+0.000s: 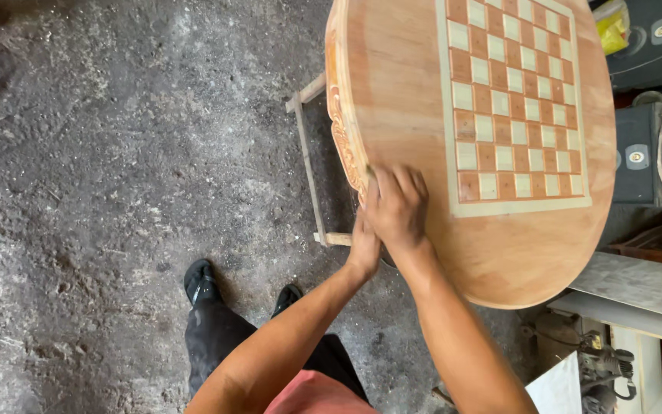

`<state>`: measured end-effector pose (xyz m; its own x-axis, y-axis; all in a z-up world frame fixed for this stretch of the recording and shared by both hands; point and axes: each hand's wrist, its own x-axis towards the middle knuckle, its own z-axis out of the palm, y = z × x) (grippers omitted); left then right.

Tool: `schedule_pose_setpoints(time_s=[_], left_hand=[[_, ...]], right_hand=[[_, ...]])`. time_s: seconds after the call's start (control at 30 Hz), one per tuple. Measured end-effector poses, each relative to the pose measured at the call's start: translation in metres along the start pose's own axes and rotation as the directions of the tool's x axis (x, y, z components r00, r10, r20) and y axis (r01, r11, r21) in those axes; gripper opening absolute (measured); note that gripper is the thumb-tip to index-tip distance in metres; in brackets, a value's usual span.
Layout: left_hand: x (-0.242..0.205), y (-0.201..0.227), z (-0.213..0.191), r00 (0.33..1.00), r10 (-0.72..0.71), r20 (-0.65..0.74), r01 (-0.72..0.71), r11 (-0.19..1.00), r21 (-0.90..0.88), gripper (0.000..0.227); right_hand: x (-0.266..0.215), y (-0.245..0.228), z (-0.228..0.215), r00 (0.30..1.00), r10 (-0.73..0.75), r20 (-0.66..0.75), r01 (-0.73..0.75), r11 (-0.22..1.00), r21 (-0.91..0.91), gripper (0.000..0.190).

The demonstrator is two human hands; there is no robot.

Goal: The person sands the wooden surface, edges, and ornate carvings of a round chess table using sandpaper and a sanding block, then wipes away dust with their hands.

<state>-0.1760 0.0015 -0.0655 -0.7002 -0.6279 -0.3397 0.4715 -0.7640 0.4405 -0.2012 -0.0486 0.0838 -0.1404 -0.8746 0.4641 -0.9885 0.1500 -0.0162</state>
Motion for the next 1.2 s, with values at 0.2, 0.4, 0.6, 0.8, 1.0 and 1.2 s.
schedule_pose_setpoints(time_s=[0.2, 0.4, 0.6, 0.8, 1.0, 1.2], left_hand=[[0.023, 0.068, -0.010, 0.992, -0.118, -0.046, 0.112, 0.986, -0.121, 0.048], [0.088, 0.106, -0.006, 1.000, -0.025, -0.013, 0.026, 0.998, 0.054, 0.047], [0.083, 0.099, -0.007, 0.998, -0.013, -0.058, 0.021, 0.991, 0.133, 0.044], [0.093, 0.093, -0.010, 0.995, -0.020, -0.101, 0.035, 0.988, 0.149, 0.045], [0.083, 0.085, -0.013, 0.975, 0.176, 0.133, -0.194, 0.972, 0.135, 0.040], [0.090, 0.088, -0.020, 1.000, -0.025, 0.006, 0.025, 0.999, 0.037, 0.045]], right_hand=[[-0.028, -0.020, -0.053, 0.980, 0.187, 0.068, -0.194, 0.973, 0.121, 0.014], [-0.022, -0.020, -0.035, 0.990, 0.134, 0.044, -0.136, 0.990, 0.039, 0.011], [-0.031, -0.032, -0.041, 0.995, 0.094, 0.044, -0.091, 0.993, -0.070, 0.015], [-0.012, -0.028, -0.015, 0.996, 0.077, 0.037, -0.073, 0.991, -0.110, 0.011], [0.112, -0.009, 0.088, 0.986, 0.154, -0.068, -0.165, 0.962, -0.216, 0.014], [0.039, -0.032, 0.034, 0.994, 0.092, -0.055, -0.100, 0.980, -0.173, 0.015]])
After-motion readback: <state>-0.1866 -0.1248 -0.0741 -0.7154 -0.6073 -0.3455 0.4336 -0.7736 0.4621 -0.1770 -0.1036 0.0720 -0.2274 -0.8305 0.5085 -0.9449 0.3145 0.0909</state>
